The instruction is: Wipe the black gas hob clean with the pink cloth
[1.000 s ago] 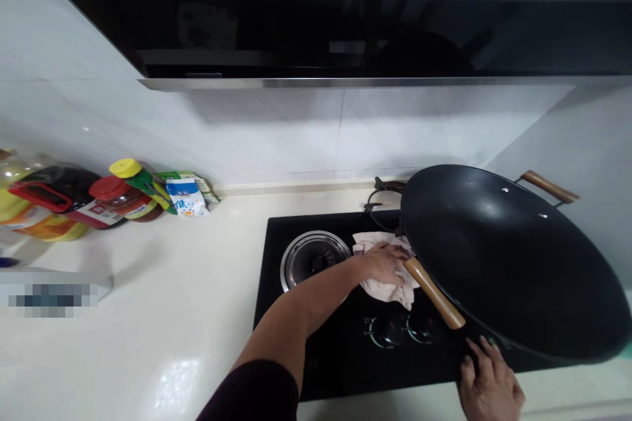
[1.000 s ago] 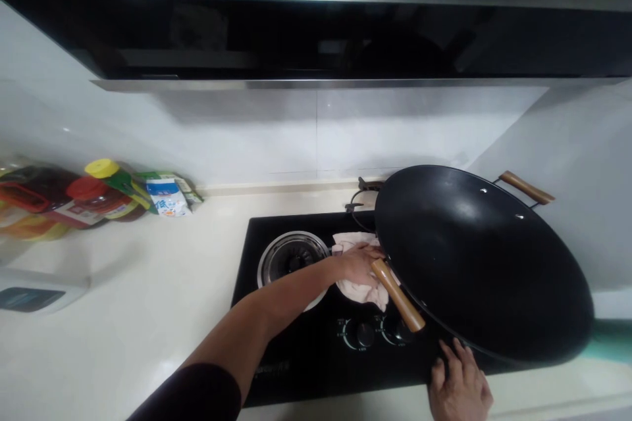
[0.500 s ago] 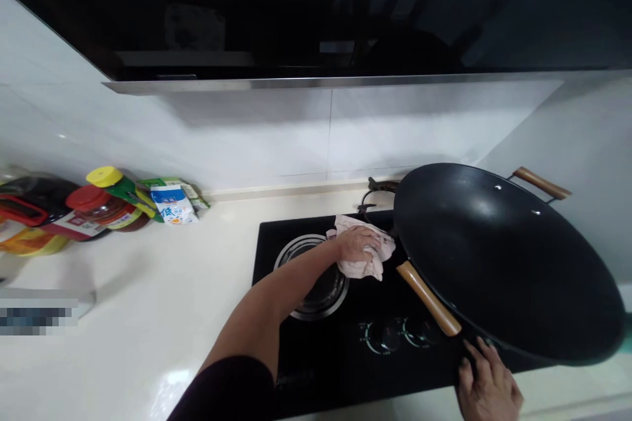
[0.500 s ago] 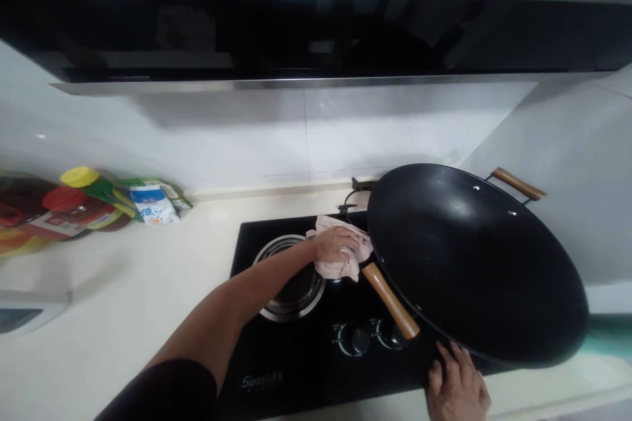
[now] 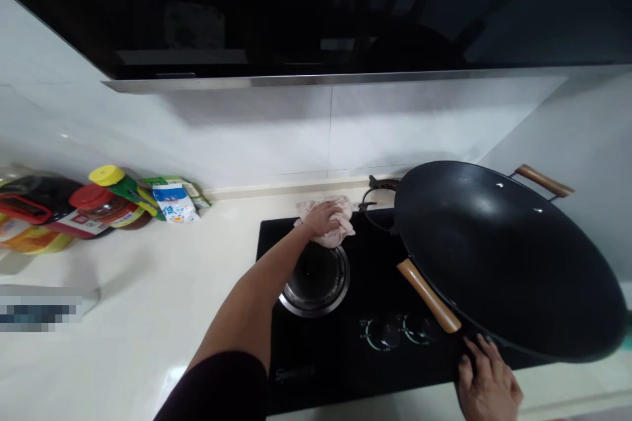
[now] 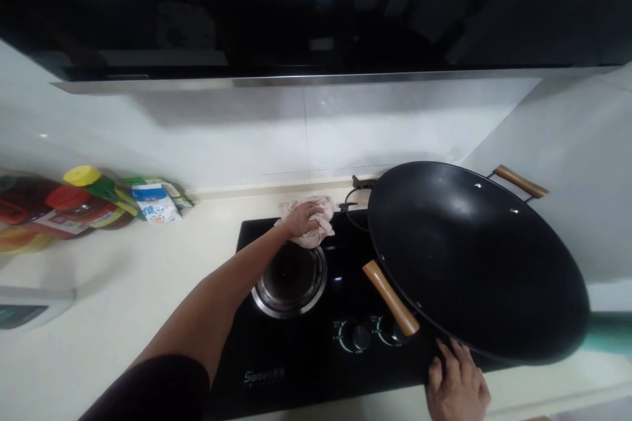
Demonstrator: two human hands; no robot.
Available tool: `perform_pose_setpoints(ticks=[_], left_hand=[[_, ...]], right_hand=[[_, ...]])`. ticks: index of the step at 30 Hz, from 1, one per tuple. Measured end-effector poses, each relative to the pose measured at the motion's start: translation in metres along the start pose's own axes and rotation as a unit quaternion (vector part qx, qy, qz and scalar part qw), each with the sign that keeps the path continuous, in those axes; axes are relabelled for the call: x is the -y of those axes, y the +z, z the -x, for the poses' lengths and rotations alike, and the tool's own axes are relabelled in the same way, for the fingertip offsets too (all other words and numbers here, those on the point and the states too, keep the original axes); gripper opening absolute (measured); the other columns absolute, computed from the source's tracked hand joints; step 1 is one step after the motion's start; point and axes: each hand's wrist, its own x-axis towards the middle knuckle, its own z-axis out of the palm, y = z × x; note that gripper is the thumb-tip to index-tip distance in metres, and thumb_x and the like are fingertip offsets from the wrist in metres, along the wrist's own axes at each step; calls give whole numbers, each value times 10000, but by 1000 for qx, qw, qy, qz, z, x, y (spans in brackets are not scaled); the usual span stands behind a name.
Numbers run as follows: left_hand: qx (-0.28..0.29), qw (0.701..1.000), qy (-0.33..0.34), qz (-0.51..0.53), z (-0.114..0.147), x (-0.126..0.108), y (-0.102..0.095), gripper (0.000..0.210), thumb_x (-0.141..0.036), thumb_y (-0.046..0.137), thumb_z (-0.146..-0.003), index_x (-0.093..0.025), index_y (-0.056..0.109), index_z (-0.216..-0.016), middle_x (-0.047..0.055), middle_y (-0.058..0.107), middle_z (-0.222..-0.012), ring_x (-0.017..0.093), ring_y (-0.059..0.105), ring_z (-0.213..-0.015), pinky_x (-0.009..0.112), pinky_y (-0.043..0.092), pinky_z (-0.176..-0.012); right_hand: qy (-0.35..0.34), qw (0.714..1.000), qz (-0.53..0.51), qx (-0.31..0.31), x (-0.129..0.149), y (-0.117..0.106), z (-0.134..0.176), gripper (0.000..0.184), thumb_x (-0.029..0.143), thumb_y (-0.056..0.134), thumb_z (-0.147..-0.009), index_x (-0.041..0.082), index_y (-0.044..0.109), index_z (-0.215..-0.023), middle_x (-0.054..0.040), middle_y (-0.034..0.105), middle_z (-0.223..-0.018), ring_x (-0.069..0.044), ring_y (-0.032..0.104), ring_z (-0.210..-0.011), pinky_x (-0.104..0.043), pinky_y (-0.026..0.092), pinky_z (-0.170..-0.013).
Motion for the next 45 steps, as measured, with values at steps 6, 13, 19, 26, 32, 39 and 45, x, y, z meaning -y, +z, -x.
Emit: perform_pose_setpoints(ticks=[6, 13, 19, 26, 32, 39, 45], left_hand=[[-43, 991, -117, -48, 56, 32, -38, 473, -289, 676, -888, -238, 699, -1358, 99, 680, -1487, 298, 524, -1456, 513, 415, -1261], [-87, 968, -214, -96, 144, 35, -64, 512, -304, 634, -909, -267, 647, -1420, 82, 560, -1625, 331, 432, -1549, 547, 398, -1261], [-105, 955, -253, -114, 209, -2, -53, 504, -310, 656, -902, -269, 662, -1404, 108, 596, -1562, 329, 499, -1492, 520, 442, -1238], [-123, 946, -269, -132, 289, -80, -26, 521, -333, 683, -870, -294, 693, -1389, 117, 621, -1552, 392, 505, -1495, 627, 388, -1277], [-3, 968, -238, -77, 332, -165, 17, 587, -367, 710, -829, -320, 686, -1414, 112, 511, -1676, 396, 371, -1604, 613, 323, -1333], [169, 982, -73, 33, 278, -220, 35, 679, -553, 756, -807, -339, 669, -1446, 83, 448, -1724, 373, 312, -1629, 589, 242, -1379], [104, 991, -38, 72, 282, -196, 23, 674, -551, 700, -893, -321, 607, -1521, 89, 480, -1710, 315, 424, -1582, 535, 372, -1333]], right_hand=[[-2, 1000, -3, 0, 1, -2, -1, 478, 456, 383, -1028, 220, 667, -1331, -178, 638, -1483, -403, 541, -1453, -633, 393, -1175], [-9, 1000, 0, -14, -3, 0, -1, 487, 470, 367, -1039, 207, 674, -1313, -184, 640, -1498, -409, 543, -1463, -627, 408, -1169], [13, 1000, -2, 9, 1, -3, -3, 486, 441, 379, -1037, 216, 676, -1350, -181, 630, -1514, -407, 530, -1470, -642, 378, -1184], [22, 1000, -1, 11, 5, -1, -5, 512, 442, 349, -1040, 197, 678, -1348, -190, 625, -1515, -391, 505, -1485, -615, 350, -1209], [19, 1000, 8, 12, 4, 4, -4, 500, 423, 345, -1059, 177, 679, -1339, -185, 614, -1528, -368, 490, -1489, -595, 330, -1221], [35, 999, 13, 27, 15, -3, -16, 461, 324, 368, -1033, 175, 692, -1325, -170, 604, -1503, -324, 468, -1470, -567, 365, -1181], [4, 994, -100, -50, 106, -22, 10, 472, 438, 409, -1053, 153, 733, -1243, -202, 623, -1411, -336, 559, -1320, -544, 439, -1124]])
